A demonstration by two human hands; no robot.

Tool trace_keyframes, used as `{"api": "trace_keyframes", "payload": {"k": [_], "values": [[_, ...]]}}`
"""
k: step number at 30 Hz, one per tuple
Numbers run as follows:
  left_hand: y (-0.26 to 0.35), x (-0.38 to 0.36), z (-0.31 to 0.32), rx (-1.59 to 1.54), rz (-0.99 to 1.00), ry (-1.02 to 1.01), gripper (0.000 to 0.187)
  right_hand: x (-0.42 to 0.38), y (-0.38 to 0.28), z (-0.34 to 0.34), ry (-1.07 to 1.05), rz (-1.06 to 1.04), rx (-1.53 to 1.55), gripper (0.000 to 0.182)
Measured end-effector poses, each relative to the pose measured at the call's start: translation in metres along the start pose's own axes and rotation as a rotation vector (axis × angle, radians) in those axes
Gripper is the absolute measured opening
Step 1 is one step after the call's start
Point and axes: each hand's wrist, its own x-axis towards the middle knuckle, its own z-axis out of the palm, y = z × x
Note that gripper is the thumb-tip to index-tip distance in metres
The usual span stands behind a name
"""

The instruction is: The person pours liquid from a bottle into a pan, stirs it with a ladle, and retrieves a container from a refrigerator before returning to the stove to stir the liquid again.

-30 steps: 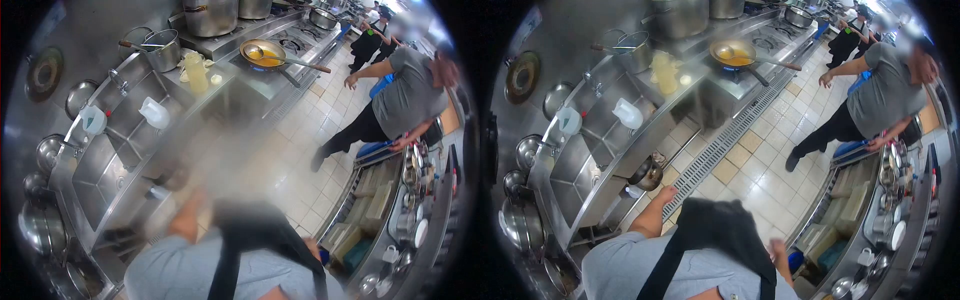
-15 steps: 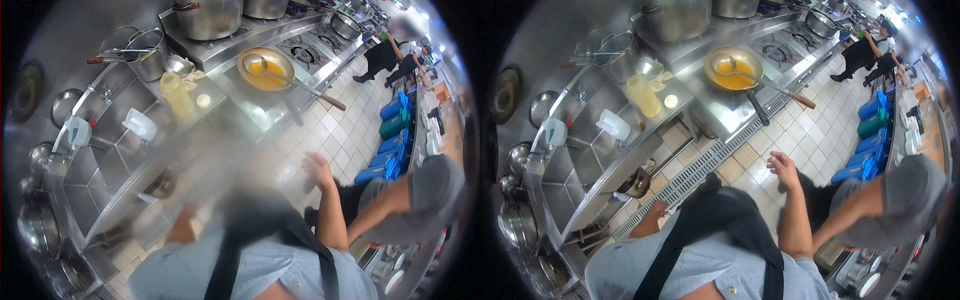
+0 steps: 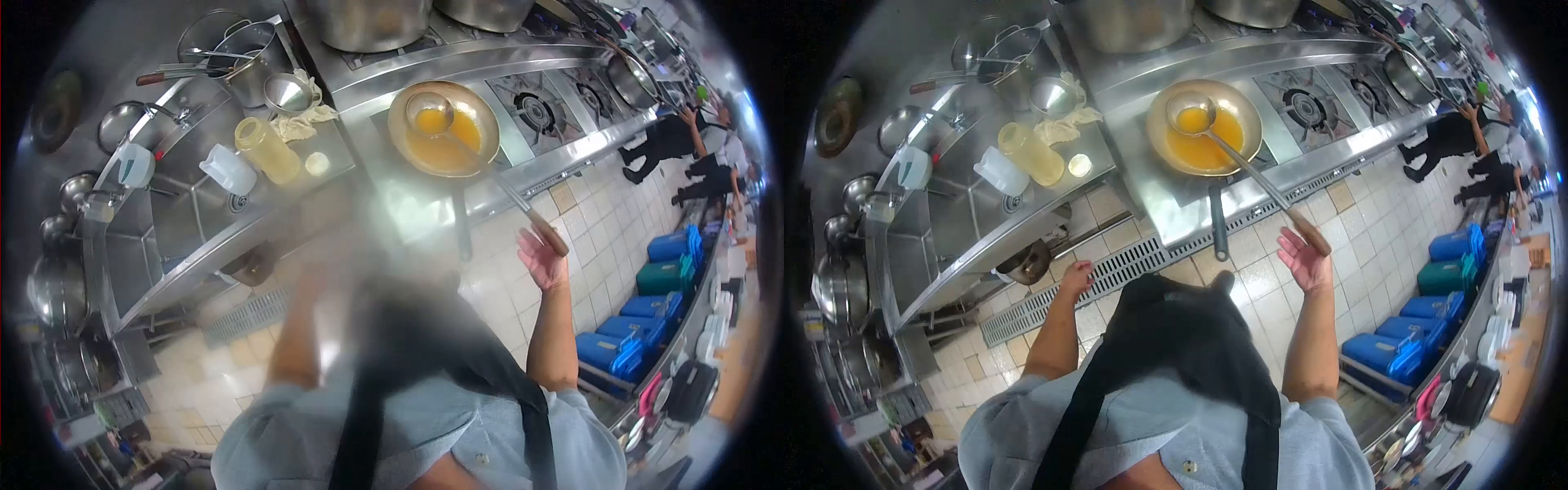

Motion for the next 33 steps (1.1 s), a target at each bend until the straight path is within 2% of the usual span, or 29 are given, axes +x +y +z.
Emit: {"api": "trace_keyframes", "payload": {"k": [1, 2, 3, 5, 6, 8, 10, 11, 13, 15, 16, 18, 22, 25, 27, 28, 29, 30, 31, 33], "values": [[0.027, -0.023, 0.002, -0.013, -0.047, -0.033, 0.033, 0.008, -0.012, 0.010, -0.177, 0.104, -0.013, 0.052], [0.131, -0.062, -0.009, -0.488, -0.517, -0.024, 0.034, 0.017, -0.020, 0.019, -0.267, 0.184, -0.025, 0.049], [0.153, -0.072, 0.005, -0.492, -0.523, -0.004, 0.034, 0.025, -0.027, 0.029, -0.281, 0.199, -0.026, 0.049], [0.178, -0.087, 0.028, -0.651, -0.517, 0.009, 0.036, 0.032, -0.036, 0.051, -0.470, 0.320, -0.216, 0.047], [0.186, -0.089, 0.043, -0.653, -0.526, 0.023, 0.036, 0.032, -0.034, 0.066, -0.378, 0.405, -0.239, 0.047], [0.206, -0.085, 0.073, -0.541, -0.199, -0.066, 0.038, 0.031, -0.031, 0.080, -0.354, 0.415, -0.351, 0.046], [0.281, -0.088, 0.082, -0.761, -0.340, -0.109, 0.037, 0.011, -0.033, 0.109, -0.230, 0.345, -0.591, 0.049], [0.312, -0.089, 0.087, -0.781, -0.295, -0.148, 0.037, 0.000, -0.040, 0.110, -0.235, 0.354, -0.594, 0.049], [0.337, -0.081, 0.108, -0.804, -0.254, -0.179, 0.037, -0.019, -0.047, 0.106, -0.272, 0.164, -0.981, 0.056], [0.333, -0.067, 0.133, -0.496, 0.144, -0.268, 0.036, -0.031, -0.051, 0.092, -0.253, 0.129, -1.069, 0.062], [0.329, -0.061, 0.141, -0.503, 0.140, -0.260, 0.036, -0.037, -0.053, 0.086, -0.242, 0.051, -1.114, 0.063], [0.323, -0.051, 0.154, -0.675, 0.097, -0.426, 0.034, -0.040, -0.055, 0.077, -0.212, -0.078, -1.170, 0.064], [0.346, -0.060, 0.144, -0.588, 0.220, -0.376, 0.029, -0.023, -0.049, 0.079, -0.106, -0.078, -1.206, 0.064], [0.352, -0.070, 0.132, -0.483, 0.232, -0.307, 0.028, 0.012, -0.031, 0.076, -0.111, -0.271, -1.429, 0.064], [0.367, -0.077, 0.115, -0.874, -0.164, -0.347, 0.027, 0.013, -0.027, 0.097, -0.148, -0.227, -1.355, 0.063], [0.377, -0.083, 0.108, -0.904, -0.181, -0.314, 0.024, 0.011, -0.025, 0.107, -0.172, -0.063, -1.182, 0.062], [0.370, -0.083, 0.107, -0.903, -0.179, -0.315, 0.024, 0.009, -0.024, 0.113, -0.195, 0.093, -1.005, 0.061], [0.357, -0.082, 0.108, -0.720, 0.030, -0.294, 0.023, 0.007, -0.022, 0.116, -0.235, 0.196, -0.840, 0.048], [0.345, -0.079, 0.110, -0.533, 0.233, -0.268, 0.021, 0.000, -0.025, 0.122, -0.235, 0.192, -0.842, 0.048], [0.331, -0.073, 0.111, -0.583, 0.161, -0.308, 0.020, -0.019, -0.031, 0.133, -0.179, 0.401, -0.327, 0.032]]}}
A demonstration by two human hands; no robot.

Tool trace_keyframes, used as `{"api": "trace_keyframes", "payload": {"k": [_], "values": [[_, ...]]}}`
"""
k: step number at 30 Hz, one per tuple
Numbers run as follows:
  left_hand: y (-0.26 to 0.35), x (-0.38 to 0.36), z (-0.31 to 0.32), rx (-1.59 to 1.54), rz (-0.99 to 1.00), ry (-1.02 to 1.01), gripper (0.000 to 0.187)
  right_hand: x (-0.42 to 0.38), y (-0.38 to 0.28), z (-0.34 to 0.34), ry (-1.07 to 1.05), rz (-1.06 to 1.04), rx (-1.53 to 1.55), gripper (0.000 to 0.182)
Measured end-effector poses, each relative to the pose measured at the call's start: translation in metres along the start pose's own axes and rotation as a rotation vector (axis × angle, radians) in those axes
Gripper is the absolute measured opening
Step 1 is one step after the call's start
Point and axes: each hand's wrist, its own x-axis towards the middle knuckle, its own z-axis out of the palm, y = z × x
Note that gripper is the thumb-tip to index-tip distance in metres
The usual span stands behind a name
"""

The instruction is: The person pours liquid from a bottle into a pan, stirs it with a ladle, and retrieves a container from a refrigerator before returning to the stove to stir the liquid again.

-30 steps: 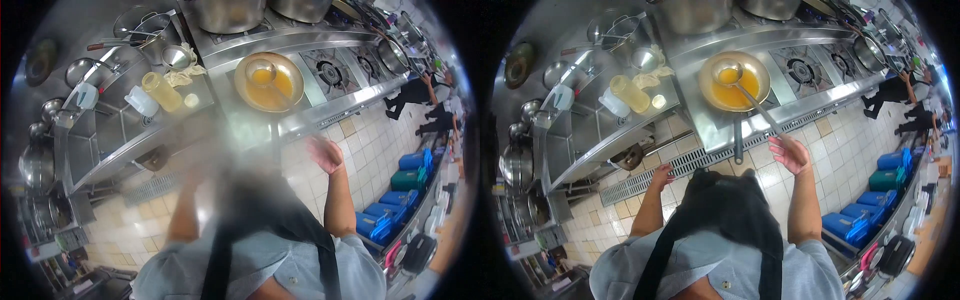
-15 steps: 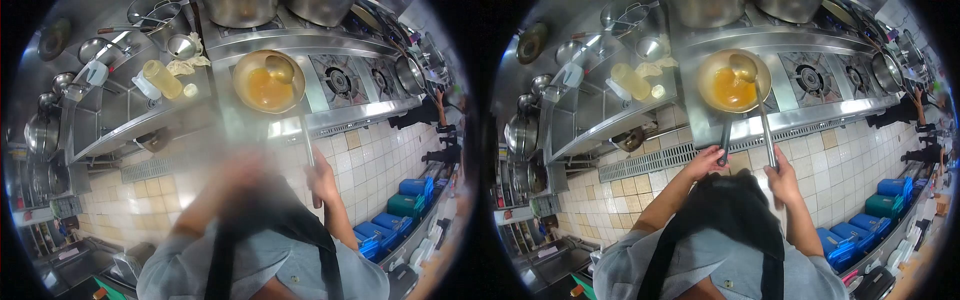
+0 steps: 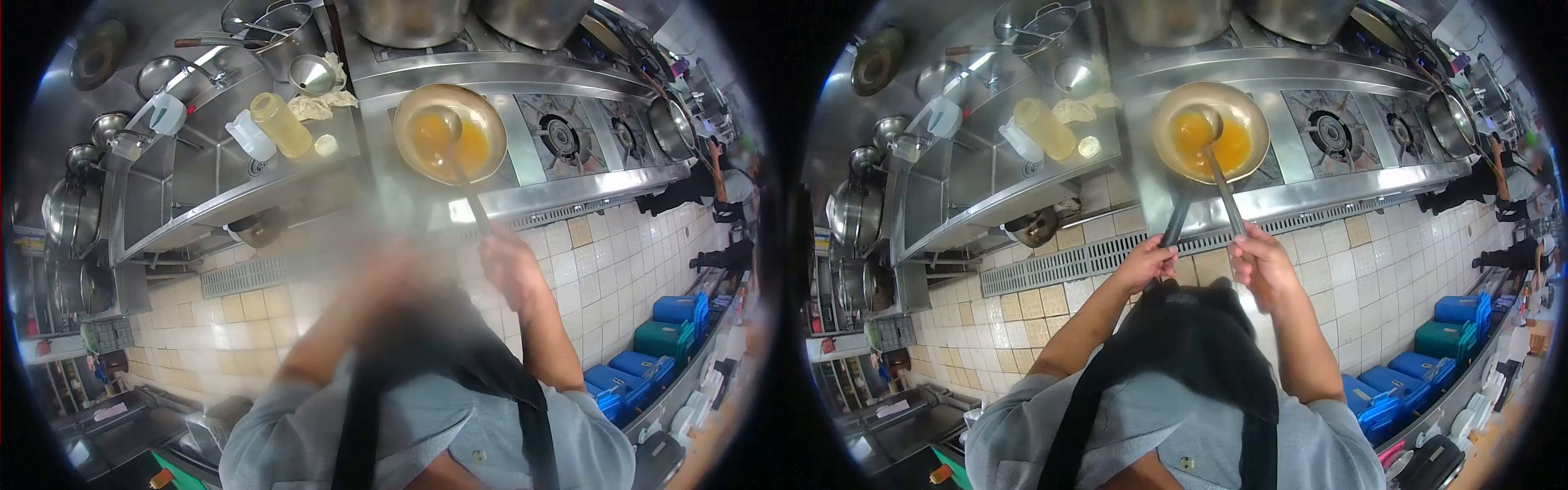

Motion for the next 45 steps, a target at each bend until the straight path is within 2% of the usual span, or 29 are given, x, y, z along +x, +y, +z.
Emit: {"api": "trace_keyframes", "payload": {"k": [1, 4, 5, 6, 7, 8, 10, 12, 14, 16, 17, 19, 20, 22, 26, 30, 32, 33, 34, 36, 37, 40, 41, 42, 45], "values": [[-0.007, 0.001, -0.004, -0.062, -0.074, -0.015, 0.020, -0.005, 0.001, -0.006, -0.030, 0.027, 0.062, 0.025], [-0.025, 0.006, -0.014, -0.070, -0.060, -0.073, 0.022, -0.035, 0.001, -0.002, -0.068, 0.053, 0.050, 0.030], [-0.005, 0.001, -0.010, -0.075, -0.057, -0.075, 0.022, -0.046, 0.002, 0.006, -0.013, 0.023, -0.030, 0.040], [0.036, -0.007, -0.001, -0.282, -0.187, -0.028, 0.023, -0.051, 0.008, 0.007, -0.008, 0.022, -0.034, 0.040], [0.058, -0.009, 0.004, -0.487, -0.318, 0.018, 0.024, -0.057, 0.013, 0.007, 0.052, -0.046, -0.168, 0.047], [0.048, -0.003, 0.001, -0.492, -0.317, 0.013, 0.024, -0.062, 0.018, 0.007, 0.113, -0.112, -0.301, 0.054], [0.004, 0.018, -0.006, -0.109, -0.009, -0.054, 0.029, -0.070, 0.024, 0.008, 0.159, -0.173, -0.418, 0.057], [-0.042, 0.041, -0.006, -0.002, 0.069, -0.091, 0.032, -0.076, 0.028, 0.008, 0.243, -0.290, -0.643, 0.064], [-0.048, 0.042, 0.003, 0.099, 0.142, -0.127, 0.034, -0.080, 0.034, 0.012, 0.280, -0.335, -0.641, 0.064], [-0.024, 0.031, 0.014, 0.169, 0.310, -0.083, 0.036, -0.075, 0.041, 0.010, 0.352, -0.488, -0.708, 0.064], [-0.021, 0.030, 0.016, 0.166, 0.312, -0.090, 0.036, -0.071, 0.045, 0.008, 0.359, -0.489, -0.708, 0.064], [-0.013, 0.029, 0.019, -0.146, 0.068, -0.032, 0.033, -0.061, 0.051, 0.005, 0.417, -0.532, -0.734, 0.065], [-0.006, 0.026, 0.018, -0.148, 0.069, -0.035, 0.033, -0.059, 0.050, 0.003, 0.420, -0.533, -0.736, 0.065], [0.003, 0.020, 0.014, -0.344, 0.051, -0.168, 0.033, -0.055, 0.045, -0.001, 0.418, -0.429, -0.765, 0.066], [-0.018, 0.028, 0.008, -0.278, 0.071, -0.127, 0.034, -0.032, 0.043, -0.008, 0.425, -0.402, -0.825, 0.064], [0.001, 0.018, 0.006, -0.227, 0.021, -0.113, 0.035, 0.001, 0.039, -0.002, 0.419, -0.377, -0.822, 0.064], [0.015, 0.015, 0.005, -0.225, -0.004, -0.106, 0.035, 0.009, 0.036, 0.006, 0.273, -0.287, -0.624, 0.065], [0.027, 0.010, 0.003, -0.235, 0.004, -0.124, 0.036, 0.014, 0.037, 0.005, 0.213, -0.221, -0.458, 0.055], [0.034, 0.006, 0.003, -0.247, 0.011, -0.142, 0.036, 0.012, 0.034, 0.005, 0.212, -0.220, -0.457, 0.055], [0.025, 0.010, 0.002, -0.234, 0.031, -0.121, 0.036, 0.002, 0.027, 0.004, 0.006, -0.076, -0.008, 0.041], [0.023, 0.012, 0.001, -0.220, 0.055, -0.102, 0.036, -0.003, 0.021, -0.002, -0.057, -0.010, 0.117, 0.032], [0.030, 0.009, -0.004, -0.198, -0.064, -0.103, 0.036, -0.035, 0.010, 0.001, -0.045, 0.042, 0.089, 0.034], [0.025, 0.012, -0.007, -0.200, -0.064, -0.104, 0.036, -0.045, 0.010, 0.002, 0.022, 0.015, 0.009, 0.043], [0.013, 0.016, -0.011, -0.150, -0.011, -0.058, 0.038, -0.054, 0.012, 0.004, 0.025, 0.016, 0.008, 0.043], [-0.007, 0.027, -0.022, -0.062, 0.123, 0.050, 0.043, -0.071, 0.019, -0.001, 0.145, -0.132, -0.421, 0.063]]}}
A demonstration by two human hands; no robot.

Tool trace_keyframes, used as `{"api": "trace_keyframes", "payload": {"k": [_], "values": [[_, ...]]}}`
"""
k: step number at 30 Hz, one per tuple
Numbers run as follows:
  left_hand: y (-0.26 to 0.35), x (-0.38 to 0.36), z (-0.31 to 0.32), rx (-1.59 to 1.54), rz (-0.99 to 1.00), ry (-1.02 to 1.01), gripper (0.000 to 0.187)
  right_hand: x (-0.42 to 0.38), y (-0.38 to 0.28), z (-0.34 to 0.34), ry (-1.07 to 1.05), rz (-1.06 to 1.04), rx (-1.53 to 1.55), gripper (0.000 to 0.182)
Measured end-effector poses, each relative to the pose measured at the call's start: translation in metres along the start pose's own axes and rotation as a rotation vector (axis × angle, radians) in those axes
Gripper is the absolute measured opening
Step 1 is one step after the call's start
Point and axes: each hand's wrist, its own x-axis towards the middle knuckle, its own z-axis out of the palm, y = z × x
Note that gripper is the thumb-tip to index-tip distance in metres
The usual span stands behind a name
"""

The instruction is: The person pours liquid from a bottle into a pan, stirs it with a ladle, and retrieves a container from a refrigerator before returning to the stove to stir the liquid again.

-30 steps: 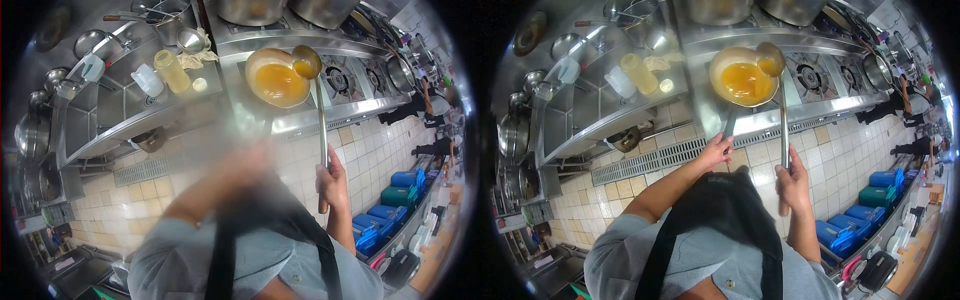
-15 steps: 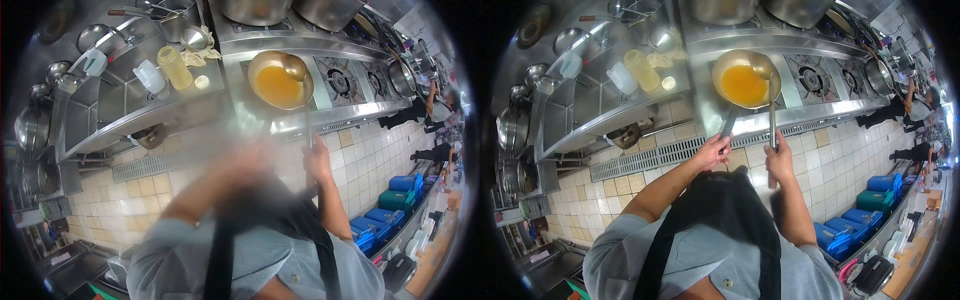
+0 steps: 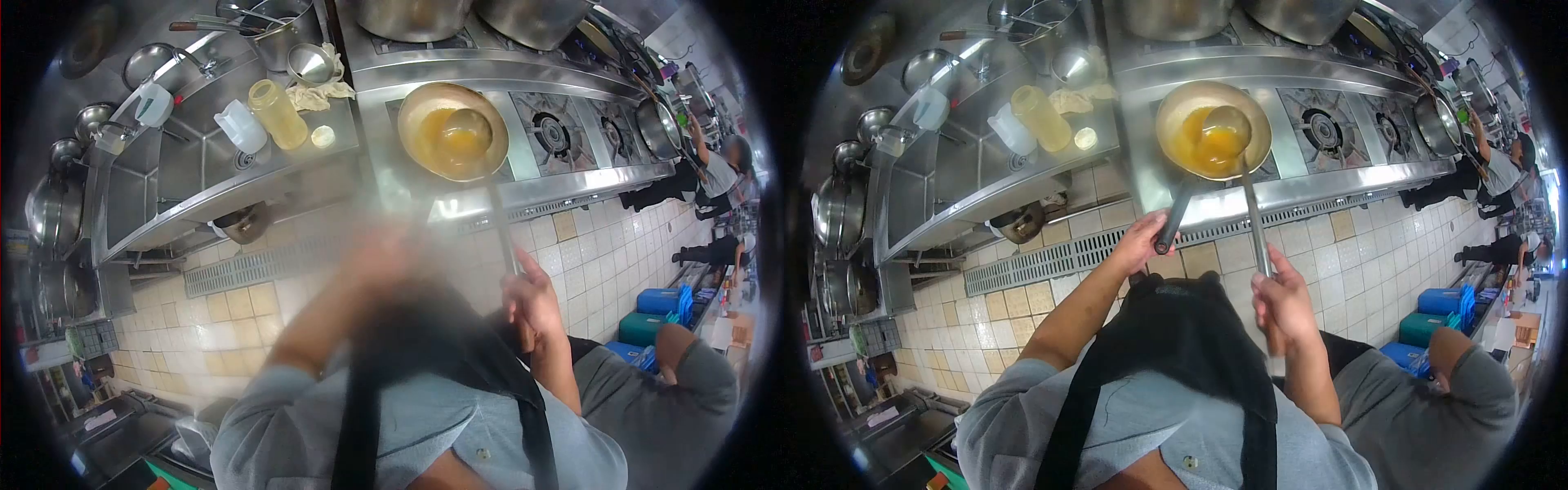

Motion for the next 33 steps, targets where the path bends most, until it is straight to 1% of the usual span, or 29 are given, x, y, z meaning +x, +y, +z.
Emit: {"api": "trace_keyframes", "payload": {"k": [1, 2, 3, 4, 5, 6, 7, 8, 9, 11, 13, 15, 17, 19, 20, 21, 23, 24, 25, 26, 27, 28, 29, 31, 32, 33], "values": [[-0.004, 0.001, -0.005, 0.041, 0.086, 0.056, 0.046, -0.003, 0.004, -0.003, 0.001, 0.001, 0.003, 0.063], [-0.006, 0.000, -0.013, 0.113, 0.093, 0.031, 0.050, -0.007, 0.008, -0.006, 0.018, -0.059, -0.048, 0.064], [-0.010, 0.000, -0.019, 0.115, 0.093, 0.024, 0.050, -0.008, 0.009, -0.008, 0.037, -0.120, -0.099, 0.066], [0.005, -0.003, -0.019, 0.139, 0.122, 0.025, 0.051, -0.010, 0.007, -0.002, 0.102, -0.151, -0.091, 0.068], [0.020, -0.006, -0.017, 0.162, 0.151, 0.024, 0.051, -0.006, 0.010, -0.004, 0.110, -0.152, -0.087, 0.068], [0.033, -0.009, -0.015, 0.163, 0.151, 0.013, 0.051, 0.002, 0.017, -0.007, 0.153, -0.214, -0.159, 0.068], [0.046, -0.011, -0.013, -0.134, -0.059, 0.077, 0.050, 0.007, 0.020, -0.009, 0.195, -0.275, -0.234, 0.067], [0.051, -0.013, -0.013, -0.429, -0.270, 0.144, 0.049, 0.010, 0.018, -0.011, 0.199, -0.276, -0.232, 0.067], [0.035, -0.014, -0.019, -0.428, -0.271, 0.144, 0.049, 0.013, 0.016, -0.011, 0.205, -0.245, -0.262, 0.067], [-0.018, -0.016, -0.039, 0.157, 0.016, 0.172, 0.047, 0.022, 0.015, -0.010, 0.203, -0.220, -0.290, 0.066], [-0.041, -0.030, -0.057, 0.183, 0.020, 0.208, 0.048, 0.031, 0.019, -0.011, 0.253, -0.213, -0.358, 0.066], [-0.042, -0.047, -0.065, 0.204, 0.023, 0.248, 0.048, 0.042, 0.019, -0.011, 0.254, -0.215, -0.387, 0.066], [-0.023, -0.070, -0.069, -0.293, -0.404, 0.467, 0.047, 0.059, 0.024, -0.008, 0.250, -0.214, -0.413, 0.067], [-0.143, -0.095, -0.123, 0.107, -0.294, 0.445, 0.045, 0.082, 0.030, -0.002, 0.270, -0.283, -0.455, 0.065], [-0.127, -0.114, -0.121, 0.015, -0.409, 0.484, 0.044, 0.088, 0.028, 0.000, 0.216, -0.301, -0.487, 0.065], [-0.112, -0.133, -0.118, -0.080, -0.523, 0.521, 0.044, 0.093, 0.027, 0.003, 0.213, -0.302, -0.488, 0.065], [-0.160, -0.179, -0.138, -0.066, -0.574, 0.620, 0.045, 0.098, 0.026, 0.012, 0.052, -0.094, -0.080, 0.065], [-0.157, -0.195, -0.145, -0.016, -0.751, 0.610, 0.044, 0.089, 0.015, 0.019, 0.024, -0.032, 0.046, 0.056], [-0.150, -0.207, -0.147, 0.035, -0.928, 0.595, 0.044, 0.083, 0.008, 0.020, 0.022, -0.032, 0.046, 0.056], [-0.145, -0.218, -0.144, 0.034, -0.927, 0.597, 0.044, 0.076, 0.003, 0.017, -0.054, 0.033, 0.242, 0.054], [-0.140, -0.229, -0.140, 0.040, -1.002, 0.642, 0.044, 0.072, 0.001, 0.013, -0.130, 0.099, 0.437, 0.053], [-0.139, -0.239, -0.135, 0.045, -1.077, 0.689, 0.043, 0.068, 0.002, 0.004, -0.205, 0.113, 0.512, 0.048], [-0.150, -0.249, -0.137, 0.041, -1.078, 0.691, 0.043, 0.061, 0.002, 0.002, -0.207, 0.115, 0.508, 0.048], [-0.187, -0.266, -0.153, -0.133, -0.982, 0.683, 0.045, 0.038, -0.005, 0.004, -0.127, 0.104, 0.378, 0.050], [-0.196, -0.268, -0.155, -0.089, -0.962, 0.637, 0.047, 0.026, -0.008, 0.009, -0.052, 0.085, 0.247, 0.055], [-0.205, -0.266, -0.158, -0.091, -0.962, 0.636, 0.047, 0.019, -0.004, 0.008, -0.051, 0.085, 0.244, 0.055]]}}
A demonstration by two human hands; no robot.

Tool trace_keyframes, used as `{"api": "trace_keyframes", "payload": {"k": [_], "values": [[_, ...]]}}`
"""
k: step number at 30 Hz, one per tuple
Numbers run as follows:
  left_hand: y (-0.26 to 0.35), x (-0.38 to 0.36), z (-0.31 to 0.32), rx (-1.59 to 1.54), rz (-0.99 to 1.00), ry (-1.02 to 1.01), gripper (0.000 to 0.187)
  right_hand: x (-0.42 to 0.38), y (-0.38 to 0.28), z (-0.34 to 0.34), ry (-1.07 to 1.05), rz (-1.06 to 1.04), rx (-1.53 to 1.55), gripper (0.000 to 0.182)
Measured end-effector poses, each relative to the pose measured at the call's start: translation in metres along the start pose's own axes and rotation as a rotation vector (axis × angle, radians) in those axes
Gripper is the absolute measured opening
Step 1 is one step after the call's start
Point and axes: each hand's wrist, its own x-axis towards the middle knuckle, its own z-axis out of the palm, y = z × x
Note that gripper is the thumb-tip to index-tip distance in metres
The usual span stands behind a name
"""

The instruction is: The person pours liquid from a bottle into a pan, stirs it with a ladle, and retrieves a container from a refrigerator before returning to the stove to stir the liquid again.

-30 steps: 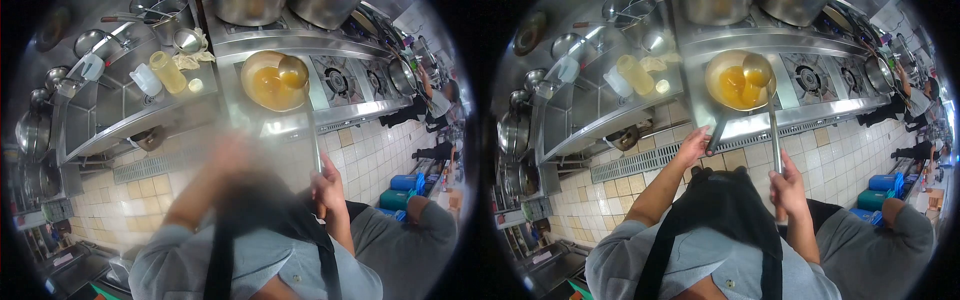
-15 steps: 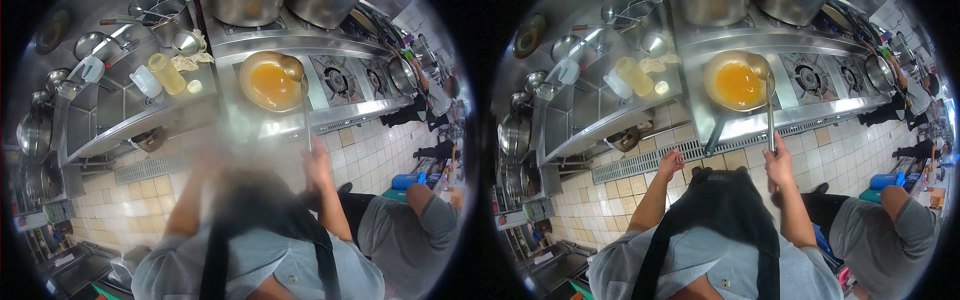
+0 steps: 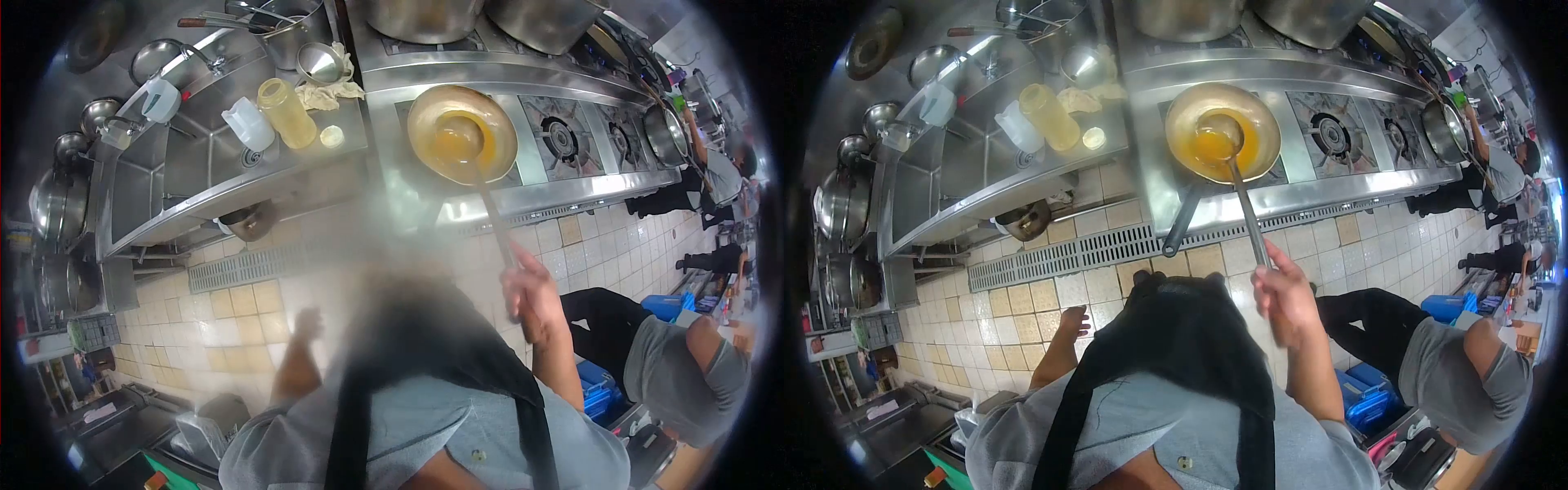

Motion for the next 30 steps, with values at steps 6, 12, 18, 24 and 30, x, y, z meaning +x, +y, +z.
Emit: {"api": "trace_keyframes", "payload": {"k": [6, 12, 18, 24, 30], "values": [[0.062, 0.057, 0.034, 0.375, 0.922, 0.455, 0.053, -0.022, 0.022, -0.017, 0.223, -0.329, -0.925, 0.063], [0.330, -0.161, 0.139, 0.220, 1.289, 0.240, 0.060, -0.026, 0.039, -0.027, 0.319, -0.652, -1.344, 0.062], [0.414, -0.232, 0.229, 0.738, 1.538, 0.331, 0.075, -0.030, 0.049, -0.032, 0.352, -0.651, -1.370, 0.065], [0.421, -0.248, 0.287, 1.058, 1.492, 0.288, 0.084, -0.030, 0.053, -0.042, 0.355, -0.685, -1.356, 0.065], [0.411, -0.261, 0.285, 0.271, 1.092, -0.674, 0.079, -0.027, 0.053, -0.049, 0.333, -0.672, -1.301, 0.064]]}}
